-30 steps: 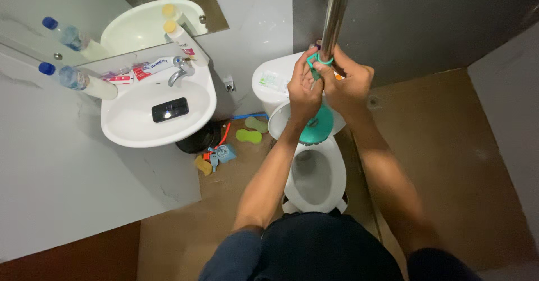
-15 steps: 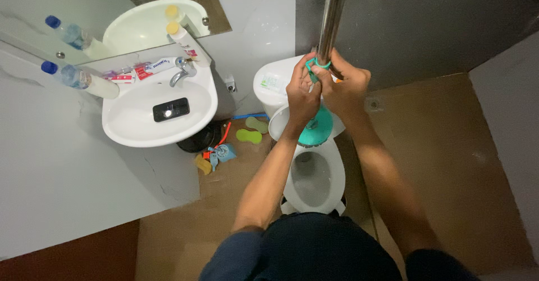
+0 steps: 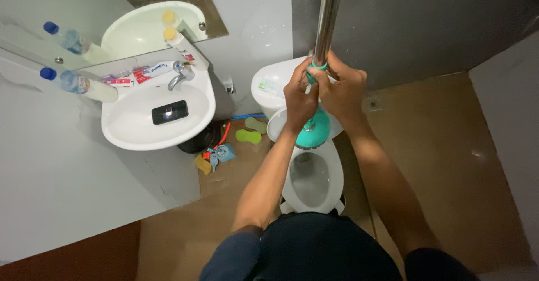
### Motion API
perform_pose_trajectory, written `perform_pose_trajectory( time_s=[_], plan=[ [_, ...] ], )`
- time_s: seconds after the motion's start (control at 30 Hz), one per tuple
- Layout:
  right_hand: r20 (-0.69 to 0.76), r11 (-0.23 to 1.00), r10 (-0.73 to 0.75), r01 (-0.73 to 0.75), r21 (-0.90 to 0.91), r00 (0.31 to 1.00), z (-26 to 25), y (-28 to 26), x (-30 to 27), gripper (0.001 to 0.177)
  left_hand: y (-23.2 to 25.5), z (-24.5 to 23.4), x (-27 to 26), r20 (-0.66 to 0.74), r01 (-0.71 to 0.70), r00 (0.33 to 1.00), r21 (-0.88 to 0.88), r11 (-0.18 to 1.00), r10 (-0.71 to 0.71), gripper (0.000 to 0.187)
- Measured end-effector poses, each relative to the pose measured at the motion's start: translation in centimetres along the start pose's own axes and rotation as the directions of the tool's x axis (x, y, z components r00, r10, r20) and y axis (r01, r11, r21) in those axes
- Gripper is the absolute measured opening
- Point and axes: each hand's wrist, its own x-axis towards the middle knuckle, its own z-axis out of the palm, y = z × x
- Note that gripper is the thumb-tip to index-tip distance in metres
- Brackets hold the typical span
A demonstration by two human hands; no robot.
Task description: The person disassembles a mop by unscrewing, unfastening, and separating its pole sections, disc head, and handle pieces by hand.
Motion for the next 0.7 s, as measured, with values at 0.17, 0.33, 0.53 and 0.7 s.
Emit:
perform_pose_trajectory(
  time_s=[0.17,0.33,0.53,0.7],
  plan=[
    [-0.009,0.997,0.072,-0.072,-0.019,0.997,0.0,-0.5,0.2,0.039,-1.2,0.2,-0.2,0.0,-0.033,0.999,0.009,0.999,0.033,0.05],
    [-0.013,0.995,-0.088,0.087,-0.043,0.996,-0.3,-0.7,0.5,0.033,-1.9,0.2,-0.4,-0.02,0.016,1.0,-0.028,0.999,-0.016,0.051],
    [0.027,1.0,-0.009,0.009,0.01,1.0,-0.7,-1.2,0.5,0.033,-1.7,0.2,-0.5,-0.02,-0.01,1.0,0.047,0.999,0.01,0.049],
    [0.037,1.0,-0.03,0.029,0.005,0.999,-0.7,-0.9,0.5,0.038,-1.9,0.4,-0.5,-0.039,-0.04,0.998,0.054,0.998,0.042,0.047]
  ],
)
